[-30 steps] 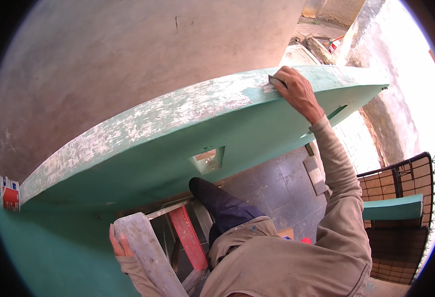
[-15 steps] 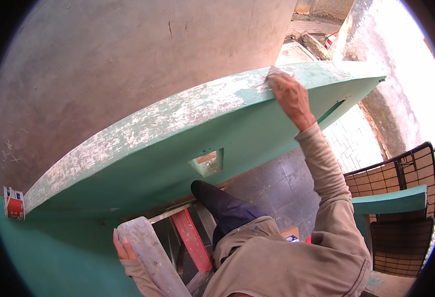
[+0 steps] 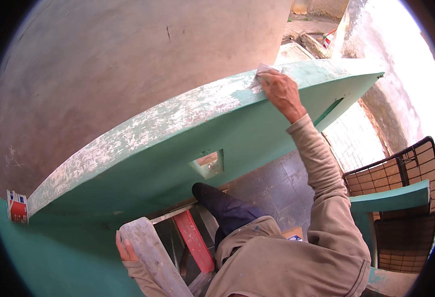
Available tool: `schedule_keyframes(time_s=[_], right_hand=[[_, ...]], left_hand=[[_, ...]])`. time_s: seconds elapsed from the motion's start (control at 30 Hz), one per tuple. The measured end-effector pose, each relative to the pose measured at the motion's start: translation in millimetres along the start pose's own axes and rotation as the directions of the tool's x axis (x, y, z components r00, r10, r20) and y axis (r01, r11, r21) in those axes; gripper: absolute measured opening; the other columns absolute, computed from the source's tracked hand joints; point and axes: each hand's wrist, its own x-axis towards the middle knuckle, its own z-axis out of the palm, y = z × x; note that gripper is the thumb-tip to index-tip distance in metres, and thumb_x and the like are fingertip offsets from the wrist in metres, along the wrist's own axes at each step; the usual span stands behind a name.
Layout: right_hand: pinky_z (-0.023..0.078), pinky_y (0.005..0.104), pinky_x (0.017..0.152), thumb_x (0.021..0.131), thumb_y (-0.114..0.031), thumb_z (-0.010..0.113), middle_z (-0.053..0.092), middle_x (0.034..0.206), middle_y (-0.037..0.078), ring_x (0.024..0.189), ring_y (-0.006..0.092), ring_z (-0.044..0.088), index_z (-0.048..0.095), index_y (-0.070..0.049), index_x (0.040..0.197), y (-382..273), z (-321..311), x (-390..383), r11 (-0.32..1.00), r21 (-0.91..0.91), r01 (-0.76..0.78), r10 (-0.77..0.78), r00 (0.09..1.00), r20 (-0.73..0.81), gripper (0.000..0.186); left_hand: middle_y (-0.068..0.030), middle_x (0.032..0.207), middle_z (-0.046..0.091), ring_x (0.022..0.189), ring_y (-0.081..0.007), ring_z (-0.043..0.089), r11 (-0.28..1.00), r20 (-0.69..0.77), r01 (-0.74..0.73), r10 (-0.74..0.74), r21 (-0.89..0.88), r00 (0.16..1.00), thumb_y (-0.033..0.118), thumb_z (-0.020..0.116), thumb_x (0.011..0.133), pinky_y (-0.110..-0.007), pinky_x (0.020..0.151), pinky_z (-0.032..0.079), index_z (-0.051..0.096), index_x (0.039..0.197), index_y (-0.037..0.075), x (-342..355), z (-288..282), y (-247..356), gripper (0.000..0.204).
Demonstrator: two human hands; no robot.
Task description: The person sands a green-painted wall ledge with a sanding block, then wipes the surface with a cloth. They pick up a paint bucket and stir the paint with a brush, preparing to paint the wall.
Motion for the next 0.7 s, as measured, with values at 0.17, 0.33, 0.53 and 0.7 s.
schedule_keyframes(time_s=[0.17, 0.33, 0.53, 0.7], right_hand=[[0.053, 0.0357, 0.077, 0.089, -0.016, 0.062, 0.068, 0.105, 0.004, 0.088, 0.0284, 0.067, 0.072, -0.007, 0.101, 0, -5, -6, 0.995, 0.019, 0.097, -0.098, 0.995, 0.01, 0.018], [0.054, 0.0379, 0.075, 0.087, -0.014, 0.064, 0.068, 0.102, 0.004, 0.087, 0.0283, 0.067, 0.072, -0.008, 0.098, 5, -1, -1, 0.995, 0.051, 0.09, -0.089, 0.996, -0.016, 0.015], [0.053, 0.0387, 0.075, 0.088, -0.015, 0.062, 0.069, 0.102, 0.006, 0.085, 0.0294, 0.067, 0.071, -0.008, 0.097, 4, -4, -10, 0.99, 0.093, 0.11, -0.111, 0.994, 0.003, 0.015], [0.054, 0.0373, 0.074, 0.086, -0.012, 0.062, 0.068, 0.1, 0.004, 0.086, 0.0294, 0.067, 0.071, -0.008, 0.095, 12, -2, 8, 0.997, 0.009, 0.079, -0.079, 0.996, -0.029, 0.013]], left_hand=[[-0.025, 0.143, 0.041, 0.13, -0.0313, 0.043, 1.0, 0.006, 0.009, -0.009, -0.026, 1.0, 0.026, 0.04, 0.102, -0.04, 0.111, 0.032, 0.035, 0.142, -0.007, -1, -4, -20, 0.052], [-0.0236, 0.142, 0.042, 0.13, -0.0303, 0.043, 0.999, -0.005, -0.013, 0.013, -0.046, 1.0, 0.029, 0.04, 0.102, -0.04, 0.111, 0.032, 0.037, 0.141, -0.008, 1, 1, -9, 0.053], [-0.022, 0.141, 0.045, 0.129, -0.0291, 0.044, 1.0, -0.007, -0.005, 0.005, 0.005, 1.0, 0.03, 0.039, 0.102, -0.039, 0.11, 0.032, 0.038, 0.14, -0.008, -1, 1, -14, 0.053], [-0.0195, 0.14, 0.047, 0.127, -0.0273, 0.045, 0.997, -0.036, 0.005, -0.008, -0.071, 0.999, 0.031, 0.038, 0.103, -0.038, 0.11, 0.032, 0.04, 0.14, -0.007, 0, 5, -6, 0.053]])
